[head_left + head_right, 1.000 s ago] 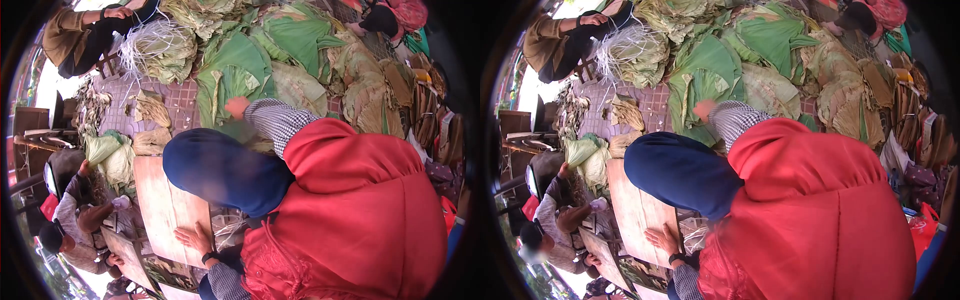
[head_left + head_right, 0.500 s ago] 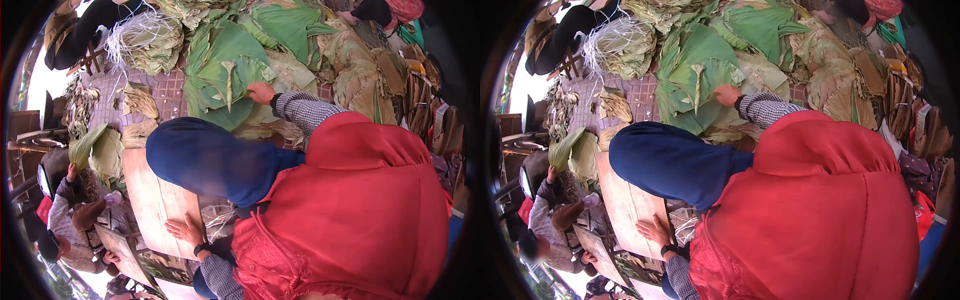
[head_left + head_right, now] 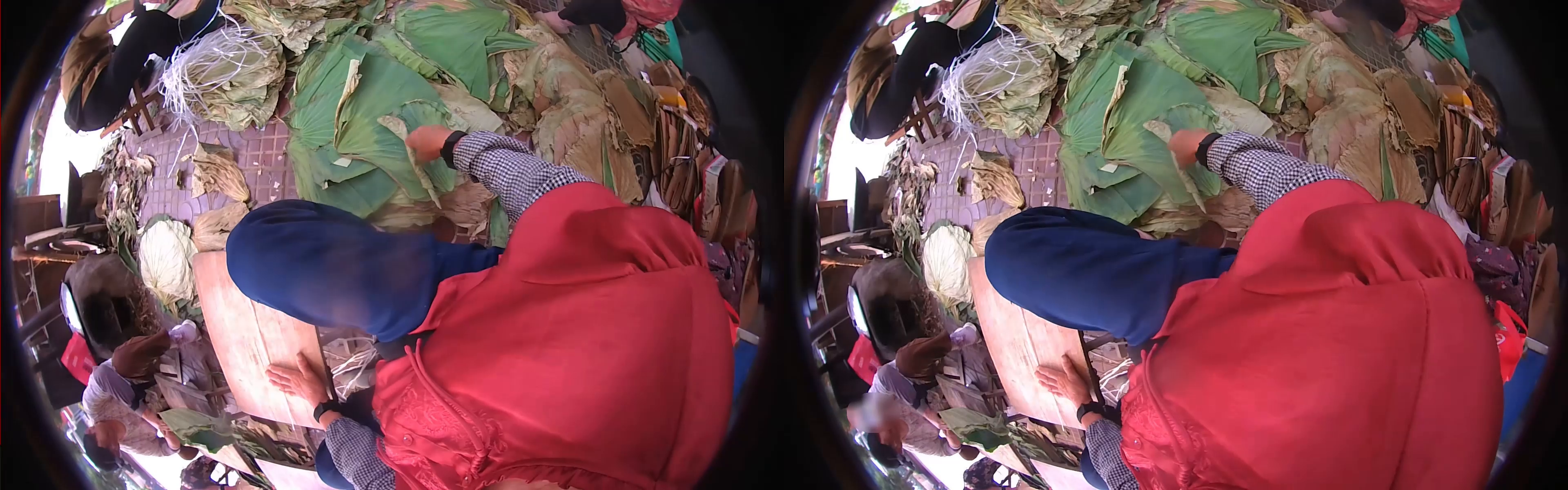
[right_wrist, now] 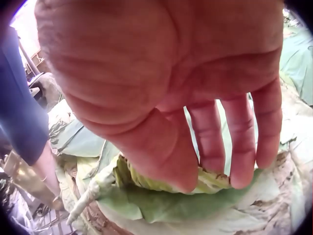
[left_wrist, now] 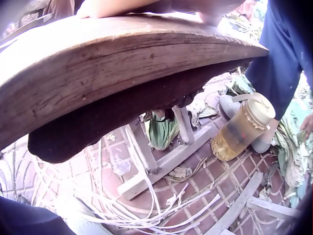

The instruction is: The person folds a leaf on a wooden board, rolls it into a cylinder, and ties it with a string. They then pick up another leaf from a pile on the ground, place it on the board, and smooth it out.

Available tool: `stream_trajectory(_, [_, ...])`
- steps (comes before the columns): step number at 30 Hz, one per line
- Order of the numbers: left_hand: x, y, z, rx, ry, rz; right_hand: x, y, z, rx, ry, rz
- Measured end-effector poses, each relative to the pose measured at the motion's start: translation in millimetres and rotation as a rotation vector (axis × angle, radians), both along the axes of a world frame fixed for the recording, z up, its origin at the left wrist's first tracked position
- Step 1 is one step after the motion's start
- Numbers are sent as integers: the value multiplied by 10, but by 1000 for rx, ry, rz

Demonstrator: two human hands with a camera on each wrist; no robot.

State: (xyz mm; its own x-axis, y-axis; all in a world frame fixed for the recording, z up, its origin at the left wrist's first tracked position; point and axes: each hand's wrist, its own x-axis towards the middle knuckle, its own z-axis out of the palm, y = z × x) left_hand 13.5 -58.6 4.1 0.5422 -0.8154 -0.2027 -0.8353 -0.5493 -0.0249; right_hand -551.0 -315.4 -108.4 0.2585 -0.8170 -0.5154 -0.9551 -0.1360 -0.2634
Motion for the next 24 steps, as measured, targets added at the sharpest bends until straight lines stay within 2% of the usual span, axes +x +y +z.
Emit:
stream_trajectory(1, [7,12,-16,-6,8,5,215,60,266,-198,-89,-185])
stream_trajectory(4, [-21,-23,55,38,9,25,665,7,303,-424,-249,-294])
stream_trajectory(6, [36,-11,0,40,-19,-1,868,-9,106,-423,-129,-269])
stream_trajectory(9, [18,-6,26,39,16,13,953,-22,109,-276,-86,-297])
stream_trajectory(12, [-50,-58,72,43,24,36,1009,-137,-169,-327,-149,-477])
stream_trajectory(15, [-38,-23,46,17,13,17,868,-211,-372,-261,-349,-655])
stream_trajectory(18, [-28,-17,36,31,14,29,632,-181,-249,-307,-515,-523])
stream_trajectory(19, [-43,-30,40,18,19,29,578,-219,-208,-274,-418,-452])
stream_trajectory(22, [-36,19,63,21,26,26,426,-129,-113,-177,-554,-425])
stream_trajectory(24, [-44,-22,52,15,20,30,371,-176,-85,-201,-560,-436])
